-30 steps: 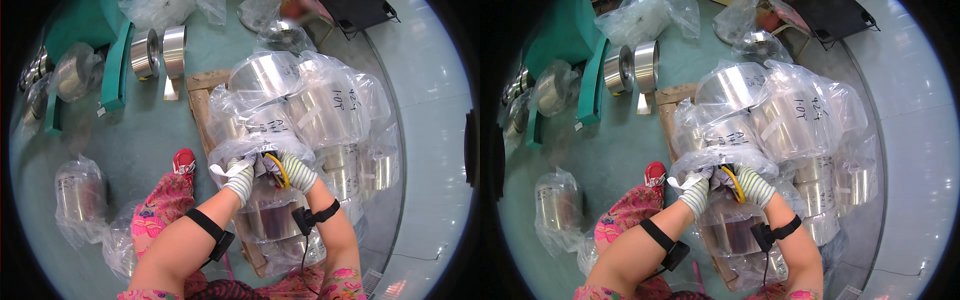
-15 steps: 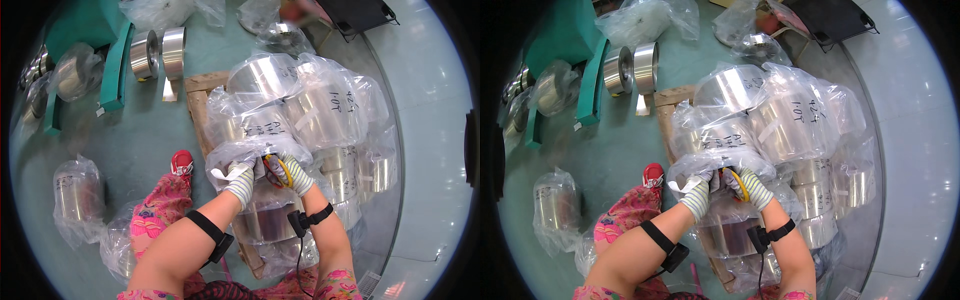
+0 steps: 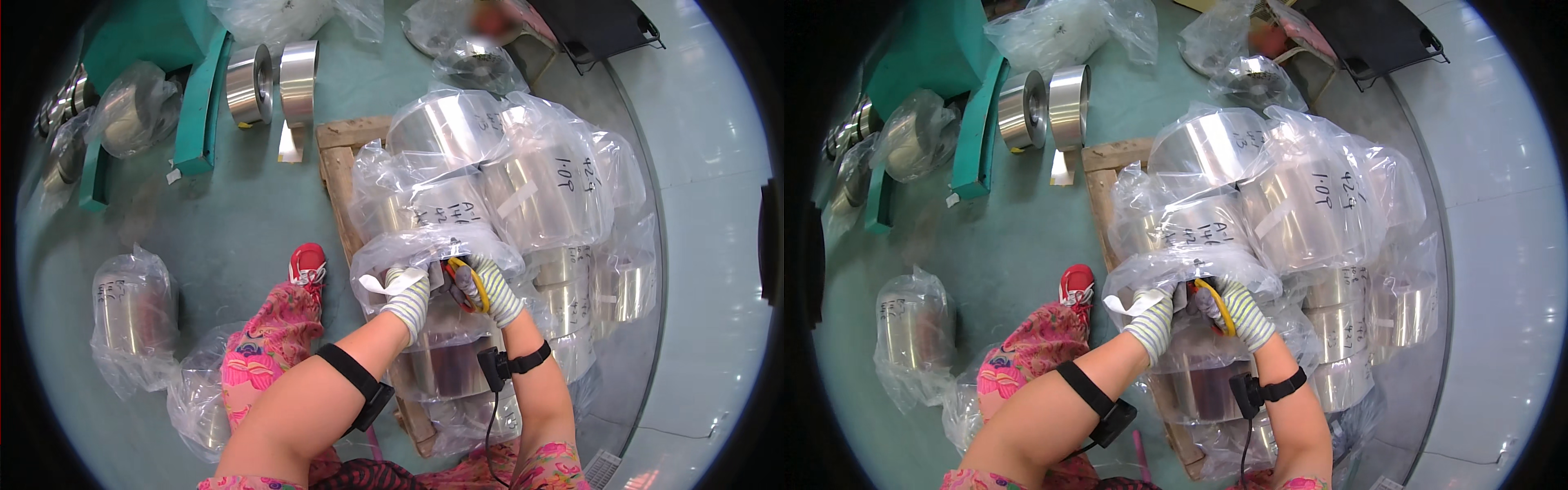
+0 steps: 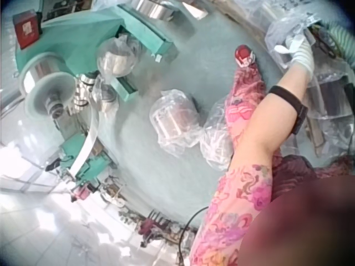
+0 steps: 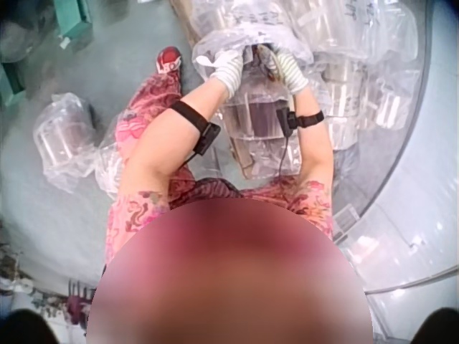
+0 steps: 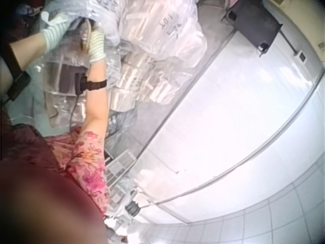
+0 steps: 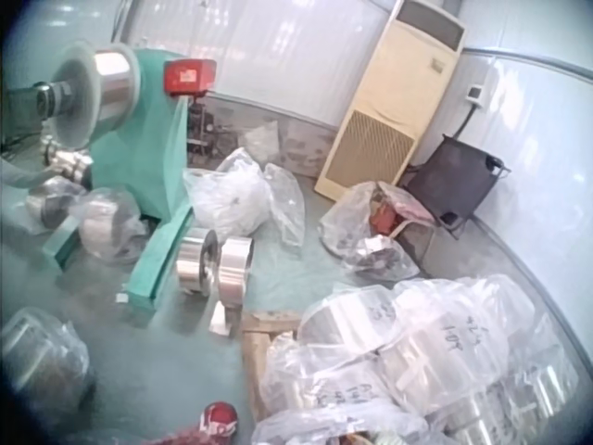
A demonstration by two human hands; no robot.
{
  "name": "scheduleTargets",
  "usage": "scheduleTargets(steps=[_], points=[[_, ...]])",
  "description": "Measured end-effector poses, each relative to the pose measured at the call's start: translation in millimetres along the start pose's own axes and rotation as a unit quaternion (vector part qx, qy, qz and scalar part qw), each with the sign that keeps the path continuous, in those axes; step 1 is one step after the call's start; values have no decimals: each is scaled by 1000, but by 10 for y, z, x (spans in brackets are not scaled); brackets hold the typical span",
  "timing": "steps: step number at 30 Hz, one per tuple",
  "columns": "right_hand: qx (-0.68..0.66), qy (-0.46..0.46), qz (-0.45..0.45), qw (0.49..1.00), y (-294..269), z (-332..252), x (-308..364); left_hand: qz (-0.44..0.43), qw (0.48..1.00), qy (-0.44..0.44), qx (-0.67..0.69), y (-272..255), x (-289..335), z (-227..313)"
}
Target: The recorder is sitting on the floor inspecting and labeling rolls of metal strips on a pallet using a pen and scissors.
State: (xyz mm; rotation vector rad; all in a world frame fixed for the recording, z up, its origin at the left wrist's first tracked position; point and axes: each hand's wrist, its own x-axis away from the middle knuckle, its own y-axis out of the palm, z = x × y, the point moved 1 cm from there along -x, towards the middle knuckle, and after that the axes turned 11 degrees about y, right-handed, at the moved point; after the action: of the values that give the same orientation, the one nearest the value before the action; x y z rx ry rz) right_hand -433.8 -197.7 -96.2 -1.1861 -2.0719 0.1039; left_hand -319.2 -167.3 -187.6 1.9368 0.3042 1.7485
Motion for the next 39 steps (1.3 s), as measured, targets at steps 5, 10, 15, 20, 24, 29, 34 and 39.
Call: scheduleTargets(steps=[5,10,15,20,24,29,34,39], points=[[-26,-24,-15,999,-6,-26,-82,-79,991,103,-42,122,211,-9],[82,7,-19,996,-142,119,-183,-81,978,138,-135,161,220,14],[103,-45,-10,994,-116,71,-190,-95,952,187,-223,55,52,1],[13,81,-7,997,-49,-121,-64,-76,957,195,-201,57,50,-9],[-111,182,-30,976,-53,-182,51,-99,987,125,-8,9,-5,16],[-146,207,-8,967,-70,30,134,-103,925,181,-318,141,407,-16],[-130,139,-54,980,-154,97,148,-141,888,199,-390,-13,309,-165],[-112,107,-74,985,-184,36,142,-54,908,199,-365,114,471,-50]])
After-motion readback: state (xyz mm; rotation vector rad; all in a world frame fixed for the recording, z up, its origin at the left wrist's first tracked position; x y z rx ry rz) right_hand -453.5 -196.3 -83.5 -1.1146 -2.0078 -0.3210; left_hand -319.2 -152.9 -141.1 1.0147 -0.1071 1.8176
